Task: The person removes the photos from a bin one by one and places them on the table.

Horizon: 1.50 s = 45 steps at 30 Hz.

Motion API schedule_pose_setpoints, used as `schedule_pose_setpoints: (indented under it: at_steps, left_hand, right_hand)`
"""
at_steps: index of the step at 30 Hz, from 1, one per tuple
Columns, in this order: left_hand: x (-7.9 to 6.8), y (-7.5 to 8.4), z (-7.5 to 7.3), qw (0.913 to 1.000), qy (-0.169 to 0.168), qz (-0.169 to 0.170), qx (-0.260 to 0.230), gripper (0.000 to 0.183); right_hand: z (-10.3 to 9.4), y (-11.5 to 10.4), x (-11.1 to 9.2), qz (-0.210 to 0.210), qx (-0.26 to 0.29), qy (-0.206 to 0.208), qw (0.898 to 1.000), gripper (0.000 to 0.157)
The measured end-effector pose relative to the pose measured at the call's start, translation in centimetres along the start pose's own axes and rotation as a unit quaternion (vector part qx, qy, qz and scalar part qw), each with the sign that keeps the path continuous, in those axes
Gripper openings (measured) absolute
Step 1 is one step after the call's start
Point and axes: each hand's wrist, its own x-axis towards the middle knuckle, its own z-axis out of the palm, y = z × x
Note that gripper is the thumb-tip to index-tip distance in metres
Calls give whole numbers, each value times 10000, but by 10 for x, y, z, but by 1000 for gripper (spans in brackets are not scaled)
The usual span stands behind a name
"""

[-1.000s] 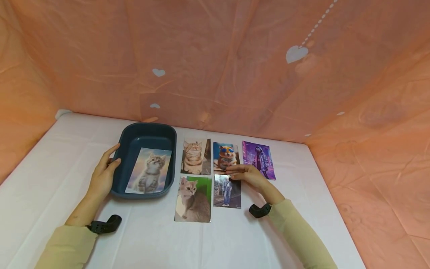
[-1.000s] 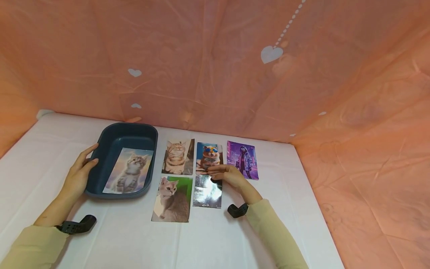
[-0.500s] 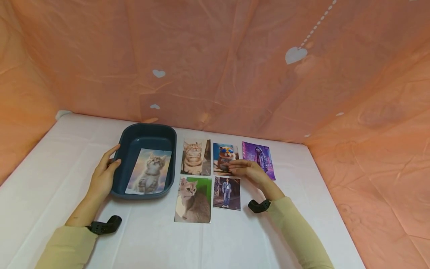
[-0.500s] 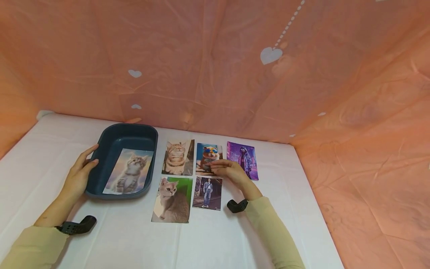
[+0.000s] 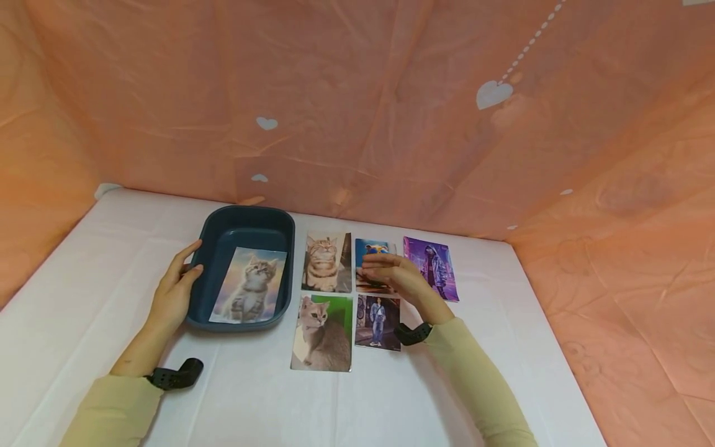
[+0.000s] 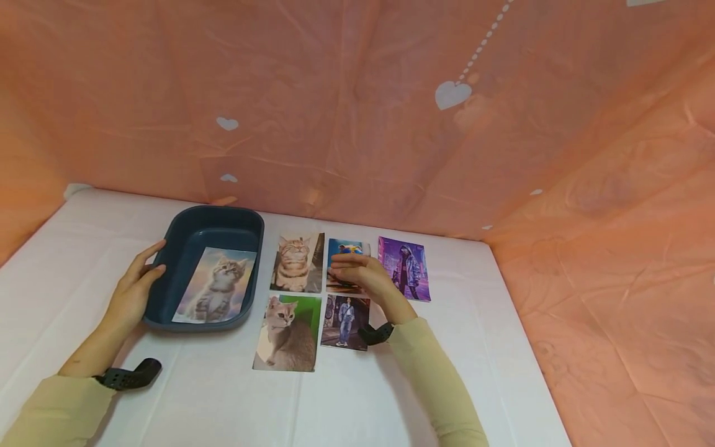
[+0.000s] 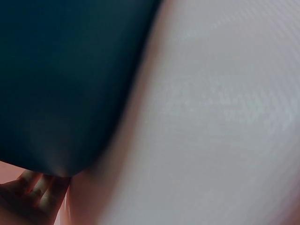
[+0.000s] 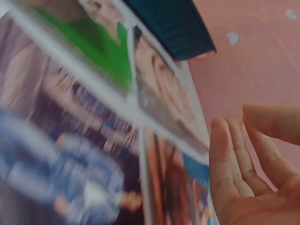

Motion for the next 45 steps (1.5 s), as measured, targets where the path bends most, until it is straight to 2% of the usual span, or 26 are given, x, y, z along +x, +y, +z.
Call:
schedule_pose_setpoints:
  at_steps: [7, 13, 25, 36, 45]
  left_hand:
    - [0, 0, 0, 10000, 17, -31, -36, 50]
    - [0, 1, 0, 10000, 11, -49, -68, 49]
    - [-1, 2, 0, 10000, 66, 9, -46, 49]
    - [0, 1, 0, 9999, 116, -52, -94, 49]
    - [0, 0, 0, 9998, 67, -88, -135, 49]
  right_hand:
    - [23, -18, 13, -94, -21, -241, 9997, 47]
    - [46, -31, 25, -174, 182, -393, 9989, 43]
    - [86, -46, 46, -271, 210, -674, 9971, 40]
    - [121, -65, 62, -300, 264, -1196, 9920, 43]
    - [141, -78, 78, -367, -4, -1170, 9925, 41]
